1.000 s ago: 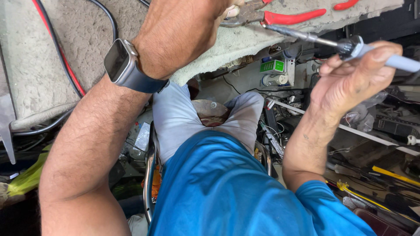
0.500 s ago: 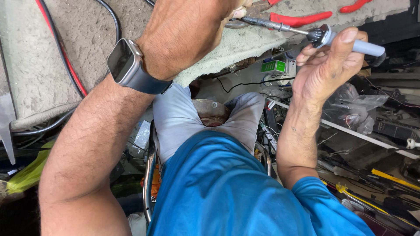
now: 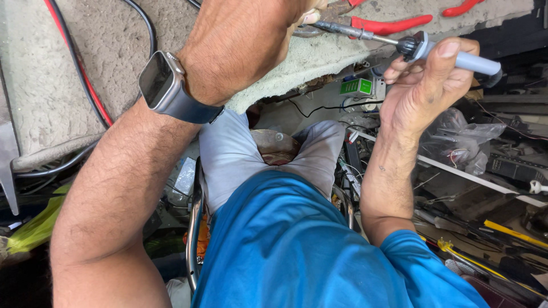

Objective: The person strips and twists the ends of two wires, then uses a soldering iron to apply solder to the connection. They use pliers to hold and adjust the wires while working at a cluttered workbench.

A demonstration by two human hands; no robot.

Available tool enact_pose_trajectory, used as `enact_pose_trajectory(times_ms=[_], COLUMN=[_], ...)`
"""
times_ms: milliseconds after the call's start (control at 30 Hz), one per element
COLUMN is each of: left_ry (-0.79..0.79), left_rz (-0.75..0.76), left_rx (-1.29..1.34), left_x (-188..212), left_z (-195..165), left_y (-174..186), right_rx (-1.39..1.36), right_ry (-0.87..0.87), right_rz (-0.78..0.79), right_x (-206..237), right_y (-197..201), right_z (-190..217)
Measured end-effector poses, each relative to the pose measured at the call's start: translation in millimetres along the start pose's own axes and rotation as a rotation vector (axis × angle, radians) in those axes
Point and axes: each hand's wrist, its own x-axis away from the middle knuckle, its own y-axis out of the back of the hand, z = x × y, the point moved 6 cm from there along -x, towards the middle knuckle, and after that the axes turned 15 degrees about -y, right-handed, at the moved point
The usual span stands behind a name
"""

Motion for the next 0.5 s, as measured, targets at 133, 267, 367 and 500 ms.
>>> enact_pose_trajectory(times_ms=[133,267,367,500], left_ry=[0.009,-0.001,-0.001,0.027], left_rz=[0.033,0.024,0.034,0.083], left_rx=[-0.079,-0.106,-0.139,-0.159], left_x=[2.2,7.1,10.0,11.5], left_z=[1.5,3.0,3.8,8.1], left_y=[-3.2,-6.8,-11.0,-15.8], right_rx=[-0.025,-0.008,-0.015,-0.001], right_ry=[-0.002,0.040,0.050,0.063], right_rz=[-0.031,-0.018,-0.016,-0.022], right_x=[7.0,12.7,14.4,16.8], right_y=[-3.9,-6.2,-5.2,-3.9], right_z=[6.3,12.6,13.4,13.1])
